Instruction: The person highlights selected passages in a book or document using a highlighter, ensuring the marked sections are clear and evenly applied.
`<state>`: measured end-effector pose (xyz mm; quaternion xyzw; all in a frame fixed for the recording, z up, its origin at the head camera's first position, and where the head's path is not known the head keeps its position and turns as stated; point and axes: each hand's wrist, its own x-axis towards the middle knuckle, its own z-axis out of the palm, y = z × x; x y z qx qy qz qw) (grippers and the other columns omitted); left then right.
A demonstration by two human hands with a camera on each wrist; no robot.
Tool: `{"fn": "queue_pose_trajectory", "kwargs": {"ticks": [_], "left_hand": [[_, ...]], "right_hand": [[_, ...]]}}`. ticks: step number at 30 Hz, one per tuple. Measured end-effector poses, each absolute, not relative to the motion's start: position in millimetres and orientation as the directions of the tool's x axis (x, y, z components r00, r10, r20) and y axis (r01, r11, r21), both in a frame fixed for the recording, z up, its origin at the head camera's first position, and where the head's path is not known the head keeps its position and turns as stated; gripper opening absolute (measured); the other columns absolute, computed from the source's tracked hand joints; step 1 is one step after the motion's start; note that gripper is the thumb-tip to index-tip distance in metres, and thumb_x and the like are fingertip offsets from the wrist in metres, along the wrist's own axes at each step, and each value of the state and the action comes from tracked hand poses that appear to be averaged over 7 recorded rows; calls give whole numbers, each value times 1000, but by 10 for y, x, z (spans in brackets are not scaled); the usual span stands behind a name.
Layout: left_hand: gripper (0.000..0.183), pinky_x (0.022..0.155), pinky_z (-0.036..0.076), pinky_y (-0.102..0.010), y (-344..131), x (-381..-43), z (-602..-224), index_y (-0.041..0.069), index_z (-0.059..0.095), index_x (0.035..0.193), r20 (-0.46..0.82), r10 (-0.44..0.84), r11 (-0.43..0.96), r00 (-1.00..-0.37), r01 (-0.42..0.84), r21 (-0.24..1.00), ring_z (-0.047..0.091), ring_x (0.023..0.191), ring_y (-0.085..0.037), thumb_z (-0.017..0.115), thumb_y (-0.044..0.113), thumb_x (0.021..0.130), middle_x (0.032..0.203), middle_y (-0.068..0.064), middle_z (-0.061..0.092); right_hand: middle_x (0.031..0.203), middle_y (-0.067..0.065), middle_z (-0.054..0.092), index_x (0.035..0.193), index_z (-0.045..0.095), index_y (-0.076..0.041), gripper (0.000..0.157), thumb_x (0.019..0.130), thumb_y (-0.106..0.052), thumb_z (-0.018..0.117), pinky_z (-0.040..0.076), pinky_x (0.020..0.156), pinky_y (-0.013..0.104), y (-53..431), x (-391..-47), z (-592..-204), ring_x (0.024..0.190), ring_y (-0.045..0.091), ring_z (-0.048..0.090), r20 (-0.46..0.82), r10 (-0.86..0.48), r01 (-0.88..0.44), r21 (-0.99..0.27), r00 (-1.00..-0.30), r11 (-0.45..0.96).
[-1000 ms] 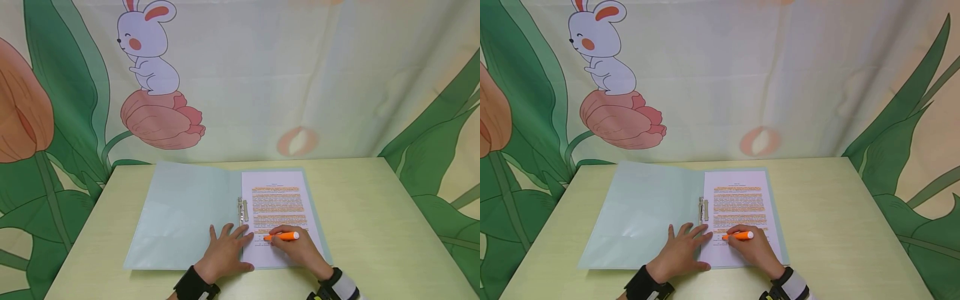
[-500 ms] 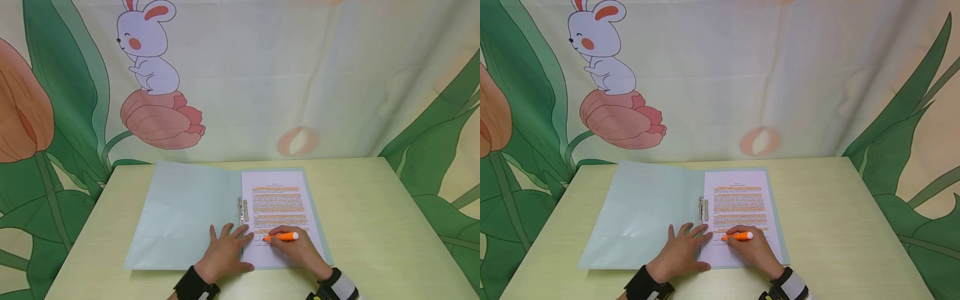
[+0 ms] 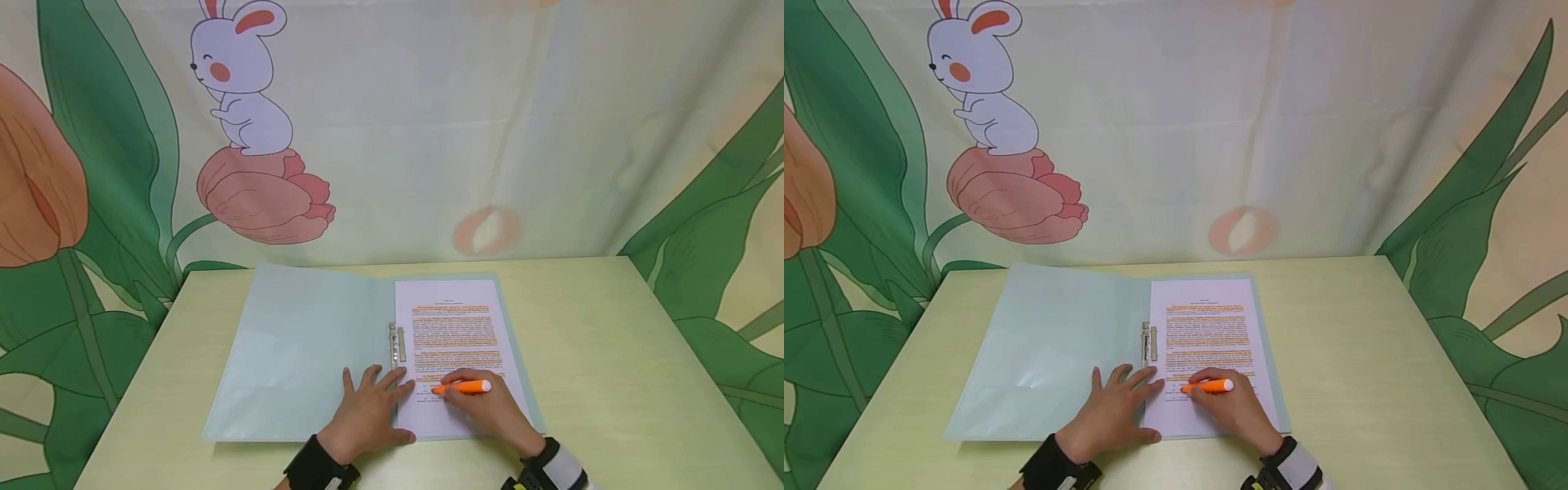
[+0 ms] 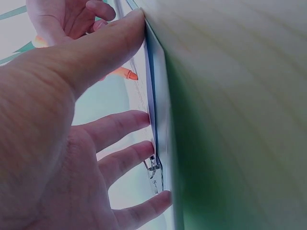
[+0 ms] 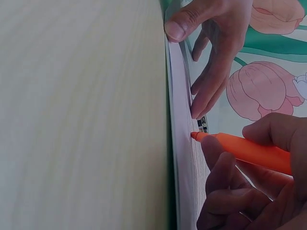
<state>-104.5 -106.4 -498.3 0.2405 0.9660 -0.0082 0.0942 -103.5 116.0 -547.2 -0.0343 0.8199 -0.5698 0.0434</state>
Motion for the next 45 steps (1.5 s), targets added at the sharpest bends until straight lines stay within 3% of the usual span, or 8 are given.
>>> {"fn": "queue_pose_trajectory", "kwargs": {"ticks": [11, 39, 45], "left_hand": [[81, 102, 21, -81, -1063, -1048, -4980, 29, 54, 141, -188, 464, 884, -866, 467, 29, 37, 138, -38, 76, 63, 71, 153, 3, 43], [81, 102, 19, -81, -1064, -1043, -5009, 28, 54, 142, -180, 468, 883, -865, 466, 53, 37, 139, -39, 77, 62, 72, 154, 2, 43], [82, 102, 20, -82, -1066, -1050, -5037, 28, 54, 142, -169, 467, 883, -868, 467, 47, 37, 138, -39, 77, 62, 71, 154, 2, 43]], "right_hand": [[91, 1, 74, 91, 76, -18, 9, 83, -15, 74, 37, 52, 21, 1214, -1040, -5494, 61, 11, 50, -48, -73, 18, -931, -996, 365], [99, 2, 73, 91, 76, -18, 9, 83, -16, 75, 41, 59, 22, 1436, -1034, -5553, 75, 14, 55, -92, -23, 77, -930, -996, 358], [99, 4, 73, 92, 76, -17, 9, 83, -17, 76, 39, 54, 22, 1481, -1032, -5560, 66, 14, 52, -91, -23, 77, -933, -996, 352]]}}
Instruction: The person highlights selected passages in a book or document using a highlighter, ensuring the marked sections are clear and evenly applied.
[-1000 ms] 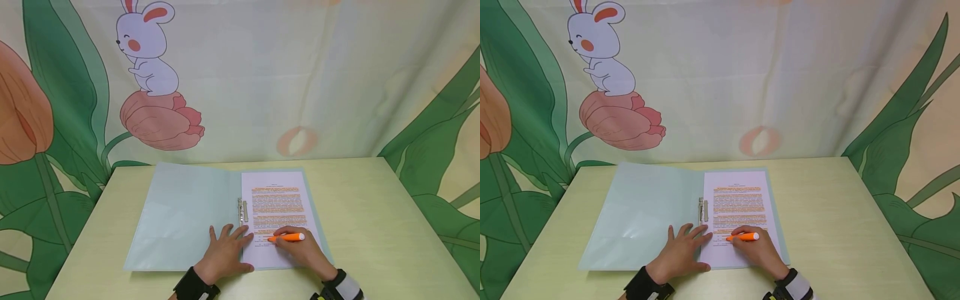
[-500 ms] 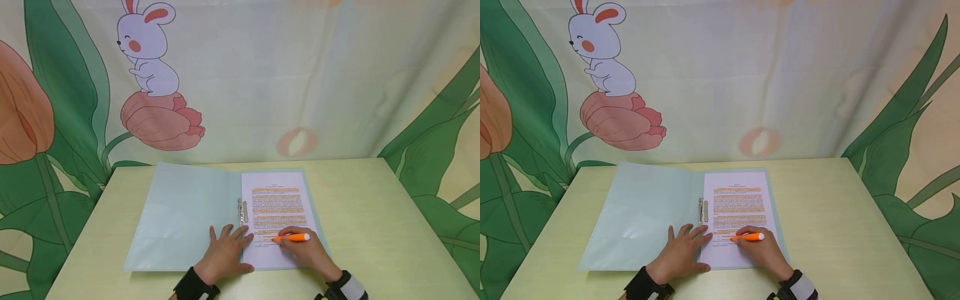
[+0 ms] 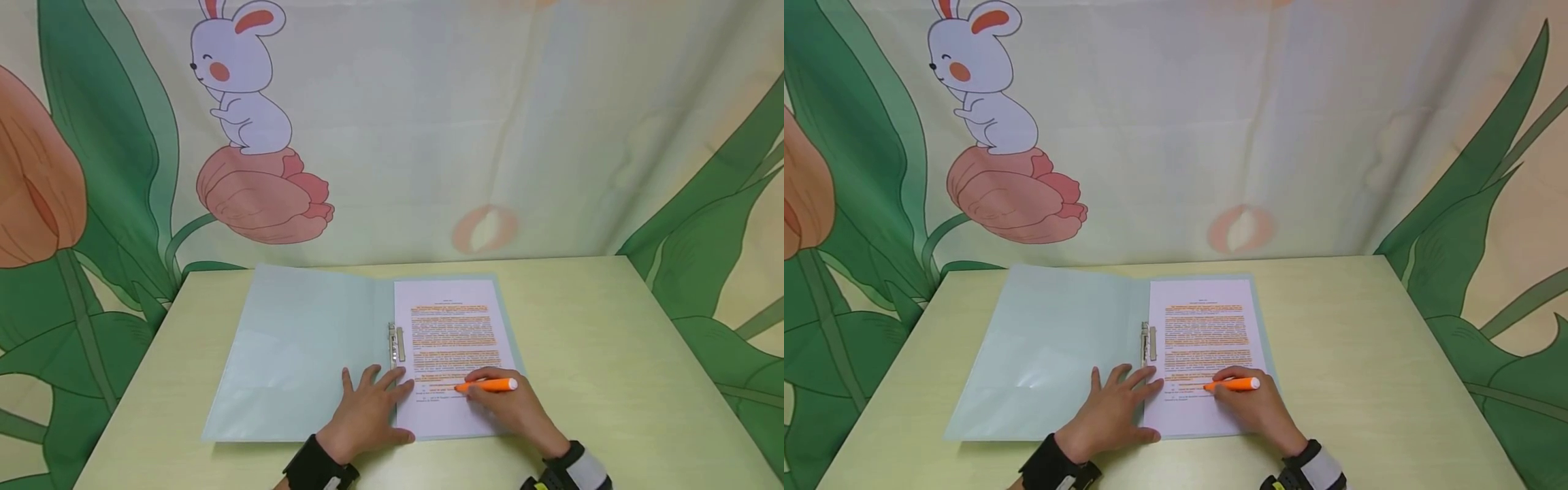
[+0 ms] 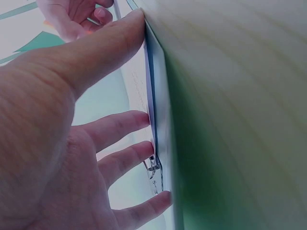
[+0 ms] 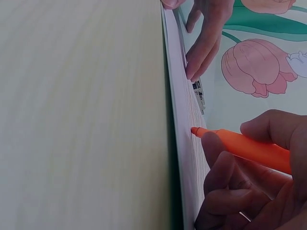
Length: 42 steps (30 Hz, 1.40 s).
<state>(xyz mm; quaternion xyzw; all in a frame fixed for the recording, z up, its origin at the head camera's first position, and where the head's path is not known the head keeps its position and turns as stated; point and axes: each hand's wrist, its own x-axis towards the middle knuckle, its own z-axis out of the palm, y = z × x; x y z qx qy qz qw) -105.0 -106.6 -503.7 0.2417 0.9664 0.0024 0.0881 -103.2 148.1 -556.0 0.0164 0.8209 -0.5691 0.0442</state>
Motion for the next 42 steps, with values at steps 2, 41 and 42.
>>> {"fn": "queue_pose_trajectory", "kwargs": {"ticks": [2, 41, 42], "left_hand": [[82, 102, 20, -82, -1068, -1051, -5040, 28, 53, 142, -168, 467, 883, -868, 467, 44, 37, 139, -39, 77, 63, 71, 154, 2, 43], [83, 103, 18, -82, -1061, -1042, -4949, 27, 53, 143, -200, 463, 886, -863, 458, 76, 35, 139, -39, 78, 60, 72, 154, 1, 42], [83, 103, 18, -82, -1060, -1042, -4944, 27, 53, 143, -201, 463, 886, -864, 457, 77, 35, 139, -39, 78, 60, 71, 154, 1, 43]], "right_hand": [[100, 5, 73, 92, 76, -16, 9, 83, -17, 76, 39, 55, 22, 1491, -1025, -5549, 68, 14, 52, -88, -23, 74, -934, -996, 350], [104, 5, 72, 98, 76, -19, 13, 85, -20, 74, 43, 61, 23, 1735, -950, -5565, 81, 17, 56, -161, 55, 169, -906, -985, 387], [104, 5, 72, 98, 76, -19, 13, 85, -21, 74, 43, 62, 23, 1744, -946, -5558, 82, 17, 56, -160, 55, 169, -906, -986, 388]]}}
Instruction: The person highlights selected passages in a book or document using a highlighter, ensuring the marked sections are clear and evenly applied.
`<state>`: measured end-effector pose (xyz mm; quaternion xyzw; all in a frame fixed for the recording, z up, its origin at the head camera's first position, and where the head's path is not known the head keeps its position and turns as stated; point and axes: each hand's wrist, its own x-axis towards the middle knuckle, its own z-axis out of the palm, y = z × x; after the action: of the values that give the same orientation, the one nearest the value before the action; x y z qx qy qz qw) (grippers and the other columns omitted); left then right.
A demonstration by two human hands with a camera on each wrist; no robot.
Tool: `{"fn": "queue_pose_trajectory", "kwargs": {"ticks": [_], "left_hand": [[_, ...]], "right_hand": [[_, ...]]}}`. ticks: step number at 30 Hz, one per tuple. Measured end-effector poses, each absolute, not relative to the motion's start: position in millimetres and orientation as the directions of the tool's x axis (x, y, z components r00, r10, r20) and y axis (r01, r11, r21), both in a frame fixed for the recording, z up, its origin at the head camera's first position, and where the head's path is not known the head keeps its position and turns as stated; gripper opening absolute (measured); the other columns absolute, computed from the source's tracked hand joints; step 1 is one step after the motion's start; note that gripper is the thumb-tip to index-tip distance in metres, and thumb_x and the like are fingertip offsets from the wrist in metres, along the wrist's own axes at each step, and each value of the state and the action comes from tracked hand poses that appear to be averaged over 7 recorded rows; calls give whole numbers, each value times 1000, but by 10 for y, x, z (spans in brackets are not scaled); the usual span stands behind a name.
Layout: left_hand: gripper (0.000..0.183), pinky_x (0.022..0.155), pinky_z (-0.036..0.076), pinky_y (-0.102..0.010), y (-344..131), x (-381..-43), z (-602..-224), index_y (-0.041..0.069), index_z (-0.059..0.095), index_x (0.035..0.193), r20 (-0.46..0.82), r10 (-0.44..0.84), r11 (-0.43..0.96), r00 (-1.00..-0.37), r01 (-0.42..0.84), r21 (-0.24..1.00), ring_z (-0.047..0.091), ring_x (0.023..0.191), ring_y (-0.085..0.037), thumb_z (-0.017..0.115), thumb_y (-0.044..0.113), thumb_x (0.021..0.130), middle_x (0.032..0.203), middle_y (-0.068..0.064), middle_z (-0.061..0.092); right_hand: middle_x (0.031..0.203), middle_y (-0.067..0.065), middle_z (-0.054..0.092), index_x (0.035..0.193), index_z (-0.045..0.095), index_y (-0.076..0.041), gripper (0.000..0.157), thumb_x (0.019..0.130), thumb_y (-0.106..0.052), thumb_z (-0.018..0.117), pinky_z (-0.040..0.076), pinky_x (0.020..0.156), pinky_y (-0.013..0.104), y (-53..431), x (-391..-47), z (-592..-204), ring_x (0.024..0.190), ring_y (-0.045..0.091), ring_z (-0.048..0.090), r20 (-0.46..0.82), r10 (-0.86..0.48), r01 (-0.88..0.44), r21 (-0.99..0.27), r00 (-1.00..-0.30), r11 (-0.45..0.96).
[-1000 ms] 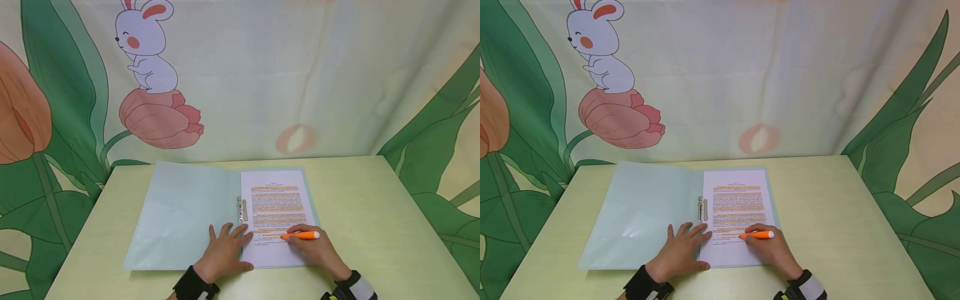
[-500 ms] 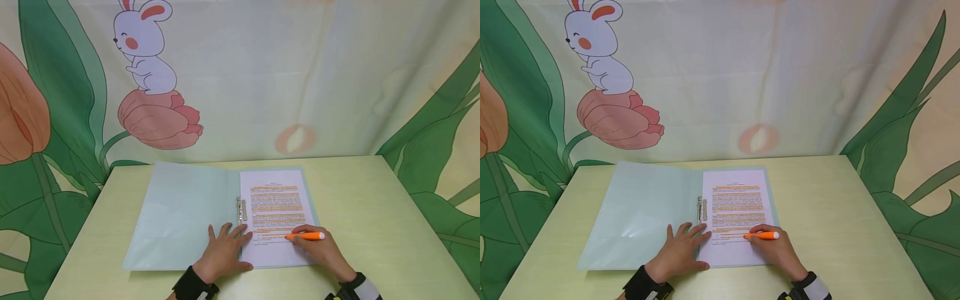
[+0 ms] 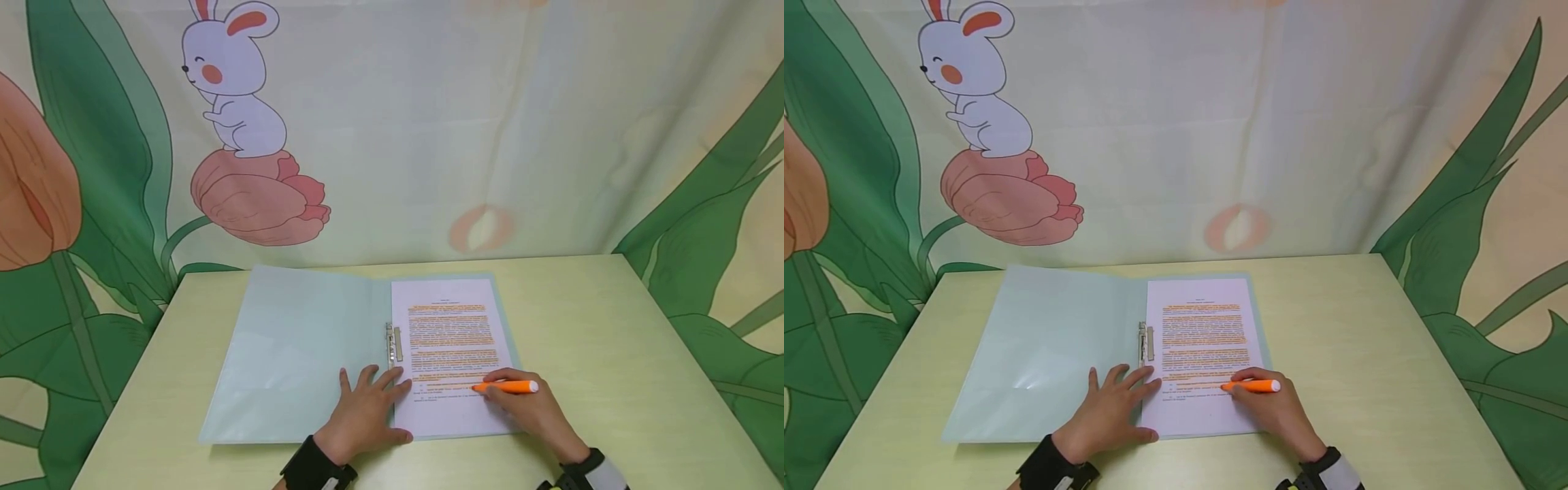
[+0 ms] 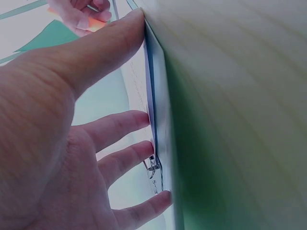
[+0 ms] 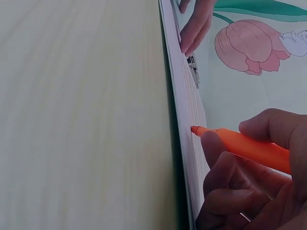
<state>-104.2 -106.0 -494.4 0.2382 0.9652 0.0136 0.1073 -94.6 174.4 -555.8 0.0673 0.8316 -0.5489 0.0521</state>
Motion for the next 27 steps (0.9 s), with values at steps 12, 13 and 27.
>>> {"fn": "queue_pose_trajectory", "kwargs": {"ticks": [12, 13, 27], "left_hand": [[83, 103, 17, -82, -1060, -1046, -4958, 27, 53, 143, -202, 459, 888, -865, 452, 84, 35, 139, -40, 79, 60, 71, 154, 1, 43], [83, 103, 17, -82, -1060, -1046, -4958, 27, 53, 143, -202, 460, 888, -865, 453, 84, 35, 139, -40, 79, 60, 71, 154, 1, 43], [83, 103, 18, -82, -1056, -1039, -4947, 26, 53, 142, -192, 463, 886, -865, 455, 88, 36, 139, -40, 79, 59, 71, 154, 0, 44]], "right_hand": [[103, 3, 72, 98, 76, -20, 14, 86, -26, 74, 41, 62, 23, 1832, -927, -5563, 85, 17, 55, -165, 75, 181, -886, -983, 426], [103, 3, 71, 98, 76, -20, 14, 86, -26, 74, 41, 62, 23, 1840, -926, -5564, 85, 17, 55, -167, 78, 185, -884, -983, 429], [94, 2, 70, 100, 75, -18, 18, 85, -28, 74, 40, 58, 23, 1958, -913, -5576, 80, 17, 53, -189, 106, 217, -879, -976, 425]]}}
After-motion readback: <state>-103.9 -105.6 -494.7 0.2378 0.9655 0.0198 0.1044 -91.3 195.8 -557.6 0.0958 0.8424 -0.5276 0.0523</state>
